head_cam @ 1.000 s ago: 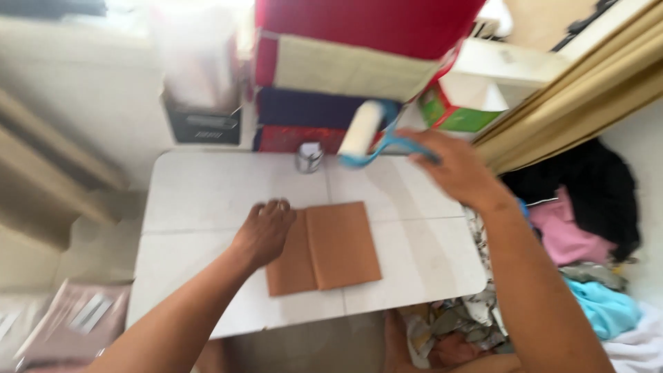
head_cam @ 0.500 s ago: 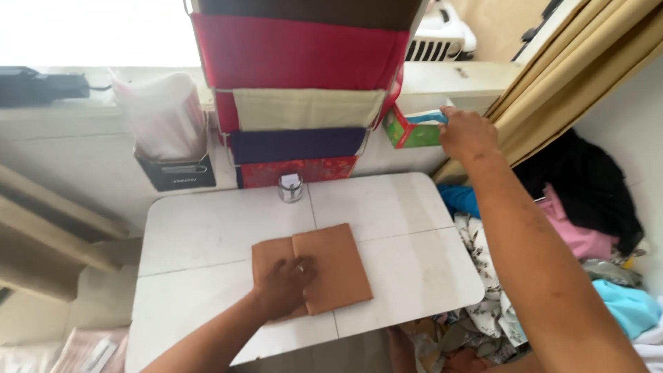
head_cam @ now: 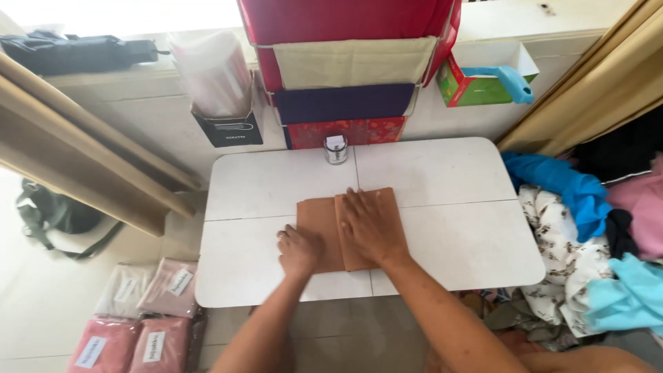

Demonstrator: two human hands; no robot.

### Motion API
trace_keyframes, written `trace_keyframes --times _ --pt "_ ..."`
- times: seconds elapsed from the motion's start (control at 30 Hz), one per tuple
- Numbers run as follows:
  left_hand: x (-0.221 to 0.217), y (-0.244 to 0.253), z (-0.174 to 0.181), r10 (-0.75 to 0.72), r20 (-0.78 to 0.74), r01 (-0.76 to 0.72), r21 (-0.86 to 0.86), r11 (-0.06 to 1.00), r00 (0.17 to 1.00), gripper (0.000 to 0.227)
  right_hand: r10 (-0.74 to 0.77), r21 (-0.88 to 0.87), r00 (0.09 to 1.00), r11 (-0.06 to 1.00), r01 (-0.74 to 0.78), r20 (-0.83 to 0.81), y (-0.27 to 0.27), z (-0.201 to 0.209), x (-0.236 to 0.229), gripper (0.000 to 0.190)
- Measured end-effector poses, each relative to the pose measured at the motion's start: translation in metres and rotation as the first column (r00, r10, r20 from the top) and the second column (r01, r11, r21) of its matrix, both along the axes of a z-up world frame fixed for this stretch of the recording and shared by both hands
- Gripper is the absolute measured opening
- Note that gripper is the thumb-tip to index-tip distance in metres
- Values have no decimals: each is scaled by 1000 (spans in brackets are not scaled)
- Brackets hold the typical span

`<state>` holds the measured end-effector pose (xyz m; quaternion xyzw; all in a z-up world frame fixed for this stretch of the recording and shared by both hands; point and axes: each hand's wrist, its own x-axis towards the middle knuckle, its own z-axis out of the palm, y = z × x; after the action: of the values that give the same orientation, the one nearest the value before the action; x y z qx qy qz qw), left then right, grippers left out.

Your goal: Using a lint roller to remove debris from a piece of brown fabric on a table, including folding and repositioning the fabric to clean all sides.

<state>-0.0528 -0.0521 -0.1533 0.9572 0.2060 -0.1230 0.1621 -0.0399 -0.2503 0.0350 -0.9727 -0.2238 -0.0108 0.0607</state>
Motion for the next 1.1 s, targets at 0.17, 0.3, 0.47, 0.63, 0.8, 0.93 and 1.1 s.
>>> trace_keyframes --times 0.17,0.3,0.47,0.63,0.8,0.93,1.1 --pt "-9 -30 48 226 49 -216 -156 964 973 85 -28 -41 985 999 21 -170 3 -43 -7 65" --pt "-8 -27 79 332 61 -313 -205 927 941 73 -29 -17 979 1000 26 -202 8 -51 -2 67" --pt "-16 -33 113 229 82 -205 -230 951 970 56 14 97 997 995 -7 -73 5 -72 -3 65" --pt "-13 -37 108 247 106 -202 -321 925 963 45 -2 145 994 989 17 -106 3 -70 -3 68" --pt "-6 -19 91 398 62 -304 -541 784 915 51 -1 189 990 981 28 -143 3 -68 0 68" --pt "-29 -69 171 337 142 -218 -525 822 931 57 5 353 976 933 74 -217 -6 -55 2 57" --pt "-45 -120 208 135 196 -32 -452 891 971 72 22 637 963 754 161 -270 -23 -59 13 47"
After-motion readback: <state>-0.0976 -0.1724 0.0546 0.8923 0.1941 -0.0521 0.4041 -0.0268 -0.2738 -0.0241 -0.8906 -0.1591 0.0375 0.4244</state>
